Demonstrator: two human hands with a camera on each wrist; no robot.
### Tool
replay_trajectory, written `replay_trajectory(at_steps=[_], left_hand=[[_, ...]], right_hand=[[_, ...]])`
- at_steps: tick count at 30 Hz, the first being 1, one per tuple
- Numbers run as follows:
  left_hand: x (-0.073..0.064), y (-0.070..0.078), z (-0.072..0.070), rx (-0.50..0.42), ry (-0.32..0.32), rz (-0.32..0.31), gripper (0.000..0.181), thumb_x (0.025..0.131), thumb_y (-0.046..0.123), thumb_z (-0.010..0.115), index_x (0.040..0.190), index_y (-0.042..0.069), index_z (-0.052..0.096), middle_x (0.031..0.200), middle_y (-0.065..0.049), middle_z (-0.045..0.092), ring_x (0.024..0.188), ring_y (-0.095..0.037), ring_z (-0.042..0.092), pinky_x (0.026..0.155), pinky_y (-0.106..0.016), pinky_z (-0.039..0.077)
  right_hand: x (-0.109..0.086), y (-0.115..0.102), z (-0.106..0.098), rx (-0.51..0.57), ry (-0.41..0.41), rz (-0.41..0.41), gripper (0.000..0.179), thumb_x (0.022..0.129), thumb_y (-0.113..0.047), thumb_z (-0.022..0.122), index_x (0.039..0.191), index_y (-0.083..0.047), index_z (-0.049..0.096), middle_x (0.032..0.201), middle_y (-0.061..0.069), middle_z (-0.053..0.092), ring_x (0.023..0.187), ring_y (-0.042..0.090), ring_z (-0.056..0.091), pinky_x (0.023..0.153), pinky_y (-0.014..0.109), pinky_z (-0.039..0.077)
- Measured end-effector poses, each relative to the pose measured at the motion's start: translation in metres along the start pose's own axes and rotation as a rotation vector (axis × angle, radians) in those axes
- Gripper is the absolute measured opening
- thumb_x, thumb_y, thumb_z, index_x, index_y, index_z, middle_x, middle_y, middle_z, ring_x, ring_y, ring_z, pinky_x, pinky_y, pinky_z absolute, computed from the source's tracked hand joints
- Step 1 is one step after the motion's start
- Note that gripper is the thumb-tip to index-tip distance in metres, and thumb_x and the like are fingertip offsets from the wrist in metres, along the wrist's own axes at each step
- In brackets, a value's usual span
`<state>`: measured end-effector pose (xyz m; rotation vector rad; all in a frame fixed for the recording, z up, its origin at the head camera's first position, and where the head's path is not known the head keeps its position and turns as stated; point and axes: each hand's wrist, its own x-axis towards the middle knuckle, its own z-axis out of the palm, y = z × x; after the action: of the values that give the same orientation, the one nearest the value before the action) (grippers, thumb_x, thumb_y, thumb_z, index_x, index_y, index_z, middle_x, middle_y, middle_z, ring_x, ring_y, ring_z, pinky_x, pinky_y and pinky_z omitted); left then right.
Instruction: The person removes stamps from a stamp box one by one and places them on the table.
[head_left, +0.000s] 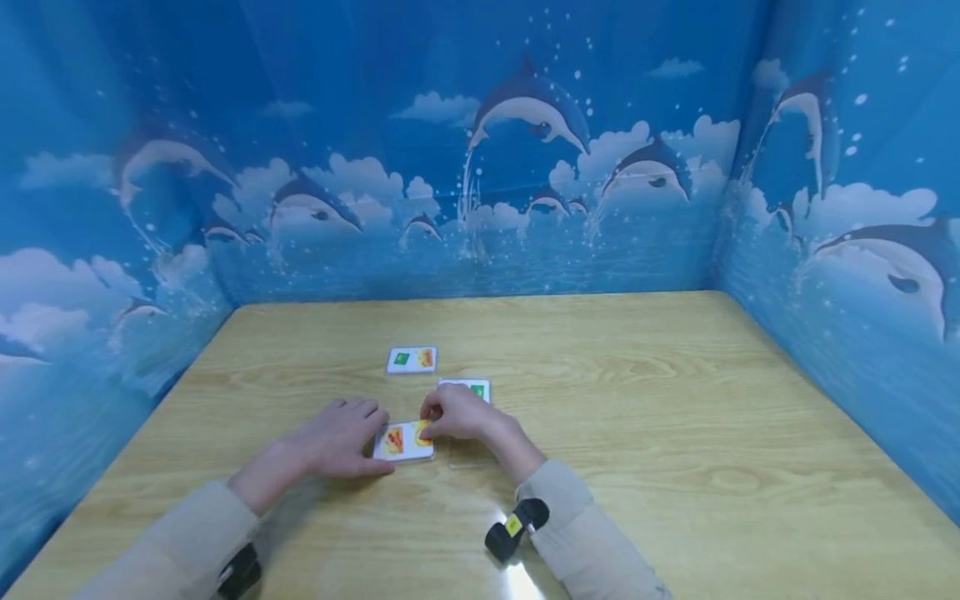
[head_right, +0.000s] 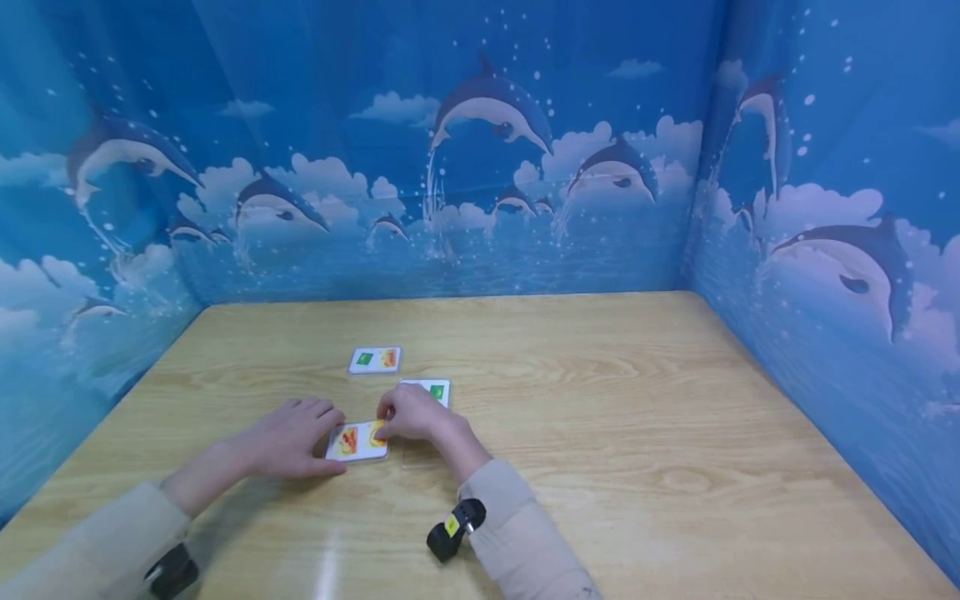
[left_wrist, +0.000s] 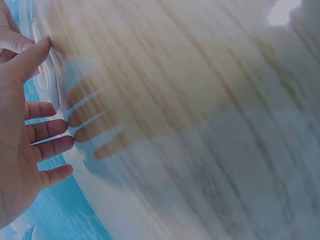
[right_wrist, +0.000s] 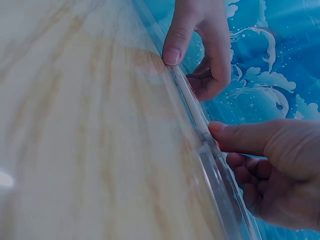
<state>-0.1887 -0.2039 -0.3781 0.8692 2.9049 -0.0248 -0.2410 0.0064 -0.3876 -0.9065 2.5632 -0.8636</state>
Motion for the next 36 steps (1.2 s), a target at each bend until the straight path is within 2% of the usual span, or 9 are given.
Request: replay_trajectory(at_steps=[8, 14, 25, 36], left_hand=[[0.0009, 0.0005, -0.0004, 0.001, -0.017, -0.021, 0.060, 0.078, 0.065, 0.057, 0.109, 0.014, 0.056, 0.100, -0.001, 0.052, 0.096, -0.019, 0.049, 0.084, -0.045, 0.042], [0.0007, -0.0005, -0.0024, -0.001, -0.008, -0.003, 0.058, 0.078, 0.063, 0.058, 0.107, 0.014, 0.056, 0.099, -0.001, 0.052, 0.094, -0.018, 0.049, 0.082, -0.044, 0.042], [-0.0003, -0.0008, -0.0032, -0.008, -0.023, -0.007, 0.061, 0.078, 0.065, 0.057, 0.111, 0.013, 0.056, 0.103, -0.003, 0.053, 0.099, -0.021, 0.050, 0.085, -0.046, 0.042], [-0.0002, -0.0020, -0.0032, -0.005, -0.015, 0.001, 0.058, 0.079, 0.064, 0.056, 0.108, 0.014, 0.056, 0.102, -0.002, 0.053, 0.098, -0.020, 0.050, 0.083, -0.046, 0.042]], right_hand=[[-0.0013, 0.0001, -0.0017, 0.034, -0.017, 0.018, 0.023, 0.076, -0.024, 0.077, 0.094, -0.013, 0.068, 0.080, -0.003, 0.056, 0.074, 0.010, 0.049, 0.064, 0.022, 0.043], [-0.0013, -0.0007, -0.0033, 0.048, -0.045, 0.030, 0.033, 0.072, -0.025, 0.079, 0.099, -0.011, 0.067, 0.080, -0.002, 0.056, 0.074, 0.011, 0.049, 0.064, 0.023, 0.043], [0.0007, 0.0004, -0.0013, 0.042, -0.043, 0.015, 0.027, 0.073, -0.021, 0.079, 0.095, -0.011, 0.068, 0.077, -0.002, 0.054, 0.072, 0.011, 0.047, 0.062, 0.022, 0.041], [-0.0003, -0.0018, -0.0040, 0.025, -0.052, 0.016, 0.026, 0.075, -0.023, 0.078, 0.096, -0.011, 0.068, 0.080, -0.001, 0.053, 0.073, 0.011, 0.046, 0.063, 0.023, 0.040]])
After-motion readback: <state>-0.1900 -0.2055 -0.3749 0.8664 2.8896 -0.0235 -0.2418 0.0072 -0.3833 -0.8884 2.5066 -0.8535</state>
